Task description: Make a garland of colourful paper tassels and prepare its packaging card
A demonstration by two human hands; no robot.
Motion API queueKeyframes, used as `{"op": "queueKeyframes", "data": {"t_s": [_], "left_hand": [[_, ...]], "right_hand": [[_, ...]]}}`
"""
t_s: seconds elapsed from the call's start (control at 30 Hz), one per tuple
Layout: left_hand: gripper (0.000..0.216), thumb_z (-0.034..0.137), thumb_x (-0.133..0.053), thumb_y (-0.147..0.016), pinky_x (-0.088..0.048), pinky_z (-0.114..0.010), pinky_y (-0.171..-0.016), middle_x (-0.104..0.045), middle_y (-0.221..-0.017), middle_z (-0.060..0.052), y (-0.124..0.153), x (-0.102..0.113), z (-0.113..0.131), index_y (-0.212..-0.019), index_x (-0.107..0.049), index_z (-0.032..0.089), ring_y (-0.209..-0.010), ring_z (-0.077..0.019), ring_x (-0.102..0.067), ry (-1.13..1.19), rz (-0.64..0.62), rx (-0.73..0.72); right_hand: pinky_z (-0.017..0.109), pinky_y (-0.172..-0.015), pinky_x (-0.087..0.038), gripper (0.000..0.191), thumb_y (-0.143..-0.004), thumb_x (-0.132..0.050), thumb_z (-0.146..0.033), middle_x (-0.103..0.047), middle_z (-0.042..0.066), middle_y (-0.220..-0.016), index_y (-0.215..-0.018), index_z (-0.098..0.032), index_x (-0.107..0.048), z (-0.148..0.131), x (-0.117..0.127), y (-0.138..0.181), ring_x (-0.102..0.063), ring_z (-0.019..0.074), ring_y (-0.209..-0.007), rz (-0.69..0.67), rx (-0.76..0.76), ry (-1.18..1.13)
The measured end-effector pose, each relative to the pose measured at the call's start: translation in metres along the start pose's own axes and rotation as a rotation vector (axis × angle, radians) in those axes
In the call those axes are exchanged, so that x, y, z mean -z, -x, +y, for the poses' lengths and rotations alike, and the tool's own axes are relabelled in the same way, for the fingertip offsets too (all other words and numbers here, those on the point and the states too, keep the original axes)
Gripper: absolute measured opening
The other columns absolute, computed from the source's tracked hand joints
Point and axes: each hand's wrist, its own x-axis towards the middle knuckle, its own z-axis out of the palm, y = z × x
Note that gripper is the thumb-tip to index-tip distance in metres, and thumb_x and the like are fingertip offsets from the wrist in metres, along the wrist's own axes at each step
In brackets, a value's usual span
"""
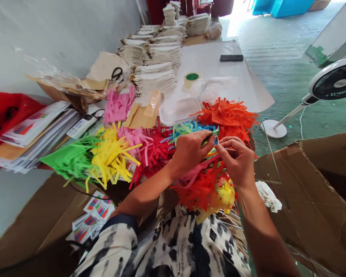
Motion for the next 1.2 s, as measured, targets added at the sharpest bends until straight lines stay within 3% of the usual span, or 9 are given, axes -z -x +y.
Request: {"op": "queueKeyframes", "data": {"t_s": [0.27, 0.4, 0.57, 0.73, 0.93, 1.07, 1.2], "left_hand": [[0.03, 0.037, -0.056, -0.107, -0.048, -0.028, -0.07, -0.084, -0.101, -0.009, 0.005, 0.0, -0.003, -0.113, -0.078, 0.018, -0.084, -0.0179, -0.077, -0.183, -0.053, -0.146], [0.029, 0.038, -0.062, -0.103, -0.053, -0.03, -0.078, -0.084, -0.109, -0.009, 0.008, 0.005, -0.006, -0.117, -0.08, 0.02, -0.092, -0.0193, -0.078, -0.076, -0.073, -0.223], [0.028, 0.042, -0.063, -0.105, -0.054, -0.032, -0.087, -0.085, -0.102, -0.005, 0.002, 0.009, -0.008, -0.101, -0.085, 0.025, -0.091, -0.0162, -0.075, 0.245, -0.062, -0.066], [0.024, 0.048, -0.078, -0.094, -0.047, -0.029, -0.07, -0.082, -0.088, -0.002, -0.007, 0.008, -0.003, -0.107, -0.084, 0.028, -0.069, -0.0126, -0.059, 0.462, -0.075, 0.148], [0.026, 0.047, -0.079, -0.093, -0.048, -0.027, -0.068, -0.079, -0.083, -0.002, -0.01, 0.003, -0.004, -0.086, -0.08, 0.022, -0.071, -0.0113, -0.061, 0.577, -0.056, 0.149], [0.027, 0.046, -0.077, -0.095, -0.049, -0.026, -0.067, -0.076, -0.08, -0.001, -0.012, 0.003, -0.004, -0.088, -0.075, 0.02, -0.07, -0.0103, -0.063, 0.603, 0.015, 0.115], [0.021, 0.039, -0.074, -0.098, -0.048, -0.026, -0.065, -0.072, -0.076, 0.001, -0.017, 0.008, 0.003, -0.089, -0.072, 0.02, -0.066, -0.0093, -0.06, 0.636, 0.021, 0.025]], "right_hand": [[0.022, -0.053, -0.049, 0.026, -0.088, -0.077, -0.041, -0.07, 0.008, -0.095, -0.075, -0.019, -0.073, 0.011, 0.002, -0.004, -0.064, 0.0147, -0.073, -0.032, -0.03, 0.002], [0.022, -0.051, -0.048, 0.031, -0.089, -0.078, -0.048, -0.069, 0.008, -0.099, -0.079, -0.018, -0.075, 0.012, 0.004, -0.004, -0.061, 0.012, -0.066, -0.024, -0.036, 0.0], [0.022, -0.047, -0.043, 0.037, -0.084, -0.084, -0.055, -0.068, 0.006, -0.099, -0.079, -0.019, -0.075, 0.008, 0.006, -0.002, -0.054, 0.008, -0.058, -0.033, -0.039, 0.008], [0.022, -0.044, -0.038, 0.039, -0.083, -0.085, -0.055, -0.067, 0.006, -0.101, -0.079, -0.019, -0.074, 0.004, 0.006, 0.0, -0.05, 0.0059, -0.054, -0.038, -0.036, 0.003], [0.022, -0.048, -0.044, 0.031, -0.089, -0.081, -0.05, -0.068, 0.006, -0.104, -0.083, -0.019, -0.075, 0.003, 0.007, 0.002, -0.055, 0.008, -0.061, -0.04, -0.024, 0.017], [0.023, -0.049, -0.046, 0.025, -0.093, -0.076, -0.046, -0.07, 0.005, -0.108, -0.102, -0.023, -0.075, -0.001, 0.009, 0.002, -0.057, 0.0092, -0.062, -0.068, -0.046, -0.044], [0.023, -0.045, -0.044, 0.035, -0.097, -0.071, -0.047, -0.07, 0.005, -0.116, -0.127, -0.03, -0.071, -0.007, 0.01, 0.001, -0.052, 0.0079, -0.058, -0.091, -0.028, -0.132]]}}
